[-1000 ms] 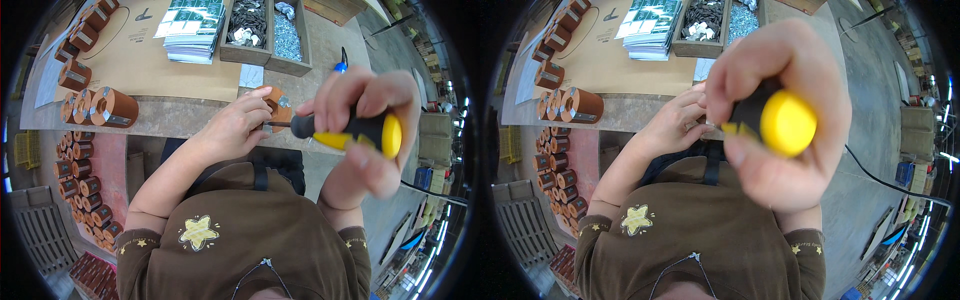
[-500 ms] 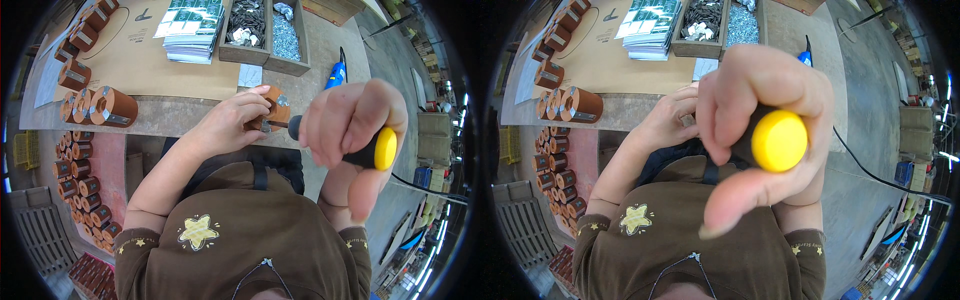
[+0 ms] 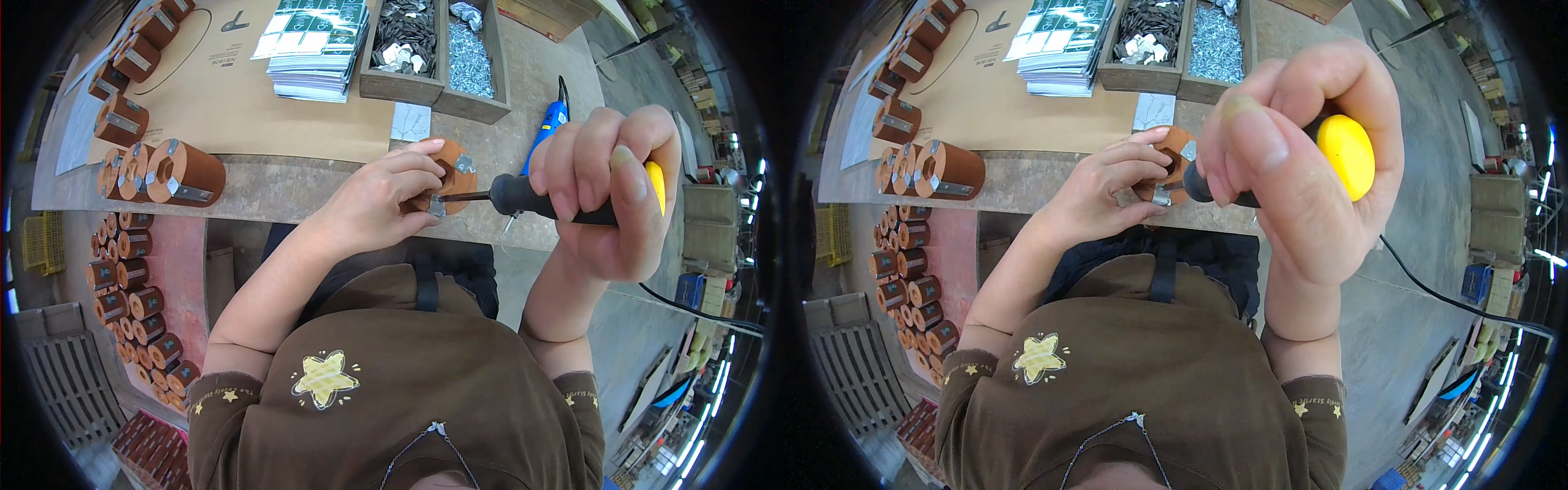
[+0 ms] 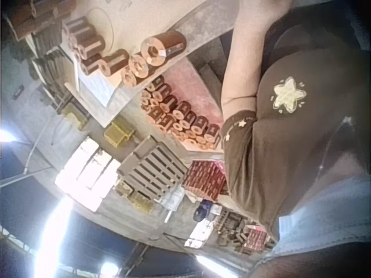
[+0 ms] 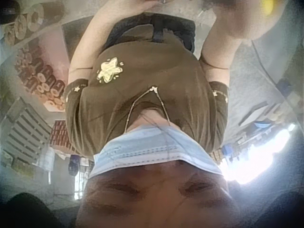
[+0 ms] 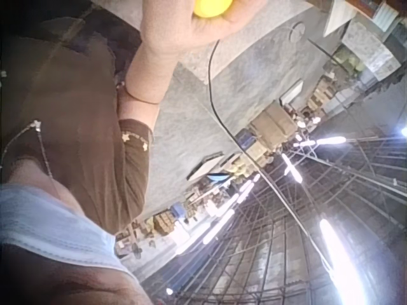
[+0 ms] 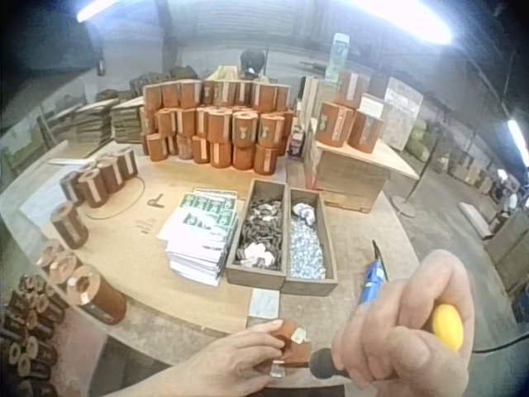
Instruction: Attaching metal brackets to circular furniture components using manual and electric screwdrivers.
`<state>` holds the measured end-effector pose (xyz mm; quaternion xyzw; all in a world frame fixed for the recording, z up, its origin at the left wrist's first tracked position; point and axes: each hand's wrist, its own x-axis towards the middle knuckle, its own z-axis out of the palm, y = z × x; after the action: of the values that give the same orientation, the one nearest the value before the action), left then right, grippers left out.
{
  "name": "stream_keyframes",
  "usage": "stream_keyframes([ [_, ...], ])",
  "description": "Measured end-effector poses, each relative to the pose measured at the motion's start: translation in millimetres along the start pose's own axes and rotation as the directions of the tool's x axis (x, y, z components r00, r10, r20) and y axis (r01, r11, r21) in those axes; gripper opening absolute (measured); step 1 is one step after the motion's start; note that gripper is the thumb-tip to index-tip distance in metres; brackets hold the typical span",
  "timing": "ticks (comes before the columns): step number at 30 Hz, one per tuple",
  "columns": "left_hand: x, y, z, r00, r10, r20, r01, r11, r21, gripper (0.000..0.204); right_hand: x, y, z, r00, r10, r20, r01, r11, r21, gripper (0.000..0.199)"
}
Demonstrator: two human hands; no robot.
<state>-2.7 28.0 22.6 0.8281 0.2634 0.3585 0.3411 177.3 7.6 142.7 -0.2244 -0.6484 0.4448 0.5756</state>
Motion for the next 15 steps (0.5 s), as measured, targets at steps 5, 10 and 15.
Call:
stream_keyframes([
  [5,-2,-1,0,0.998,-0.057,0.018,0.058,0.996,-0.068,0.03,7,1,-3,0.996,0.026,0.091,-0.029,0.999,0.032,0.014],
  [10,1,-1,2,1.0,0.003,-0.011,-0.004,1.0,-0.017,0.028,9,-5,4,0.973,0.017,0.23,0.06,0.944,-0.324,0.025],
  [15,-3,0,4,0.999,-0.042,-0.034,0.041,0.998,-0.038,0.028,-18,5,28,0.977,-0.169,-0.133,0.114,0.931,-0.347,0.027],
])
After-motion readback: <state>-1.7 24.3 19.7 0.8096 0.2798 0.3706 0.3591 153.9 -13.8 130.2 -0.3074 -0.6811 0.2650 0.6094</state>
